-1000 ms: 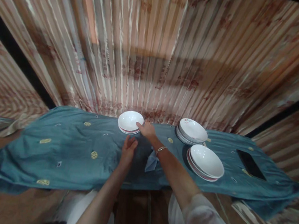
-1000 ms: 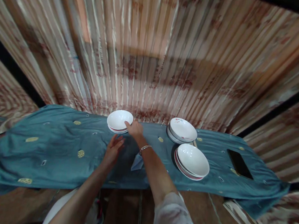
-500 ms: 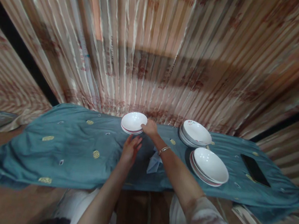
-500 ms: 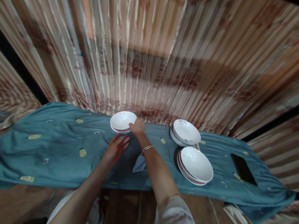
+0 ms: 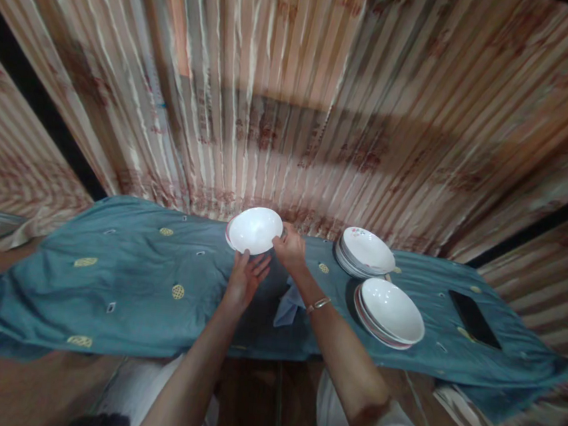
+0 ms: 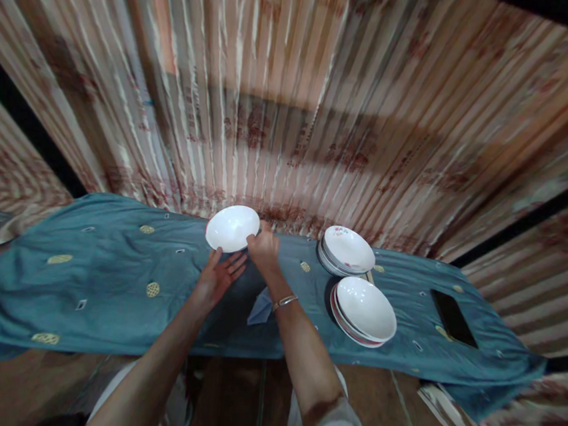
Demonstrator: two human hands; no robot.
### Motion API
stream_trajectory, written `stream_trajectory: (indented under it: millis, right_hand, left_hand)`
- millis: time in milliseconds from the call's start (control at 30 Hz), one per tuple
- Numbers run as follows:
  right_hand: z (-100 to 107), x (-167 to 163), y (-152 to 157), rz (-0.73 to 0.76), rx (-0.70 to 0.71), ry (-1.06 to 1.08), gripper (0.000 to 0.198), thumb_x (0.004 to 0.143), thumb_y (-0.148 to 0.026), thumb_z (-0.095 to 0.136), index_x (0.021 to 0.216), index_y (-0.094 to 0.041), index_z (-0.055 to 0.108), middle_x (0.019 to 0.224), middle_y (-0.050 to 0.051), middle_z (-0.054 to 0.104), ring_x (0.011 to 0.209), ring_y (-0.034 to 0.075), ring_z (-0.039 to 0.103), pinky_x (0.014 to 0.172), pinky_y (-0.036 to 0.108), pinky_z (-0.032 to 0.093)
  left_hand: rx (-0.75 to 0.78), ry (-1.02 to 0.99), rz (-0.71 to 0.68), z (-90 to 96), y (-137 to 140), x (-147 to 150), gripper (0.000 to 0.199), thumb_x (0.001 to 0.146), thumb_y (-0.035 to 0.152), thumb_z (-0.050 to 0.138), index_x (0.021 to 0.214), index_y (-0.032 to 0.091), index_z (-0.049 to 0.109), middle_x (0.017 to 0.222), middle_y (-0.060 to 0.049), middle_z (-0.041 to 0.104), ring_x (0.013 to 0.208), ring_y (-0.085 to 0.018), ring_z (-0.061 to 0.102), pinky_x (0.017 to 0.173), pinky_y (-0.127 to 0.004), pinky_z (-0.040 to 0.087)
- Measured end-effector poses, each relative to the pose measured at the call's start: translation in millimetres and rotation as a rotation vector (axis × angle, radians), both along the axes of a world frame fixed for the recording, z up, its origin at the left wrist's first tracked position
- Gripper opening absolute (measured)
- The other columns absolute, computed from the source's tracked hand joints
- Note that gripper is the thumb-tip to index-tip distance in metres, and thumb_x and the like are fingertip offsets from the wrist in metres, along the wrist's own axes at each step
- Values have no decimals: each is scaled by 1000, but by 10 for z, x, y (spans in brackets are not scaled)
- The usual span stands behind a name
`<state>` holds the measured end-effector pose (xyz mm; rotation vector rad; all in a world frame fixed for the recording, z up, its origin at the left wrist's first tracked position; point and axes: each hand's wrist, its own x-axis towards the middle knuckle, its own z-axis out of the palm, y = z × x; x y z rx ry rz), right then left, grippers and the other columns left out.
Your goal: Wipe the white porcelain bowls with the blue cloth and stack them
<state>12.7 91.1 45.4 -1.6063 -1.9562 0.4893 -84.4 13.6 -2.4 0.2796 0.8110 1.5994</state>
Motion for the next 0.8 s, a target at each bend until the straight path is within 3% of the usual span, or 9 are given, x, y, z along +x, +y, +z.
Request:
stream_trajectory:
  millis: [100, 200, 333, 467, 533, 600, 700, 800]
  right_hand:
    - [-42, 152, -176, -36, 12, 107, 50, 81, -23, 48, 131, -14, 50, 74, 2, 71, 77, 20, 67, 81, 29, 50]
    - [-140, 301, -342, -64, 16, 253, 51, 81, -23, 49, 130, -13, 49, 64, 0, 68, 71, 20, 67, 76, 29, 51]
    - [-339, 440, -540, -67, -38, 482, 50, 83, -30, 51, 130, -14, 48, 66, 0, 69, 62, 18, 66, 63, 28, 52]
    - [-550, 554, -724, -35, -88, 588, 51, 88, -39, 46, 133, -13, 44, 69, 2, 69, 59, 18, 65, 56, 27, 52]
    - [-647, 637, -802, -34, -65, 535, 46, 93, -39, 38, 130, -14, 49, 81, 7, 72, 69, 19, 67, 65, 30, 54]
    - [-753, 719, -862, -79, 28, 407, 42, 95, -34, 32, 126, -15, 55, 104, 12, 71, 93, 21, 68, 85, 35, 53]
    - [-949, 781, -910, -93, 154, 171, 43, 92, -29, 41, 128, -11, 55, 136, 19, 55, 130, 27, 48, 109, 46, 37]
    - [-1154, 771, -894, 2, 148, 24, 51, 83, -28, 59, 132, -12, 54, 145, 19, 46, 138, 32, 38, 111, 51, 34]
  left_hand:
    - [42, 27, -4, -2, -32, 29, 61, 80, 45, 68, 132, 36, 37, 111, -7, 68, 97, -23, 70, 85, -39, 52]
    - [47, 83, 19, -9, -91, 65, 67, 71, 35, 76, 127, 37, 40, 121, -4, 65, 97, -24, 69, 85, -42, 54]
    - [69, 147, 33, 2, -188, 107, 69, 65, 26, 78, 124, 37, 44, 130, -2, 60, 98, -23, 68, 86, -44, 55]
    - [90, 198, 23, 5, -268, 122, 68, 63, 20, 75, 123, 36, 47, 118, 0, 65, 96, -22, 68, 85, -46, 56]
    - [58, 230, 38, -14, -295, 113, 66, 61, 18, 74, 121, 33, 51, 108, 0, 67, 94, -22, 67, 84, -45, 57]
    - [24, 269, 52, -48, -315, 93, 64, 60, 19, 75, 120, 31, 54, 101, -1, 67, 92, -22, 67, 80, -43, 58]
    - [-1, 338, 58, -111, -333, 46, 66, 60, 22, 76, 123, 29, 55, 95, -1, 67, 89, -22, 66, 75, -38, 58]
    - [-9, 401, 71, -172, -336, -18, 72, 61, 25, 76, 129, 27, 53, 89, -1, 67, 87, -21, 66, 72, -35, 58]
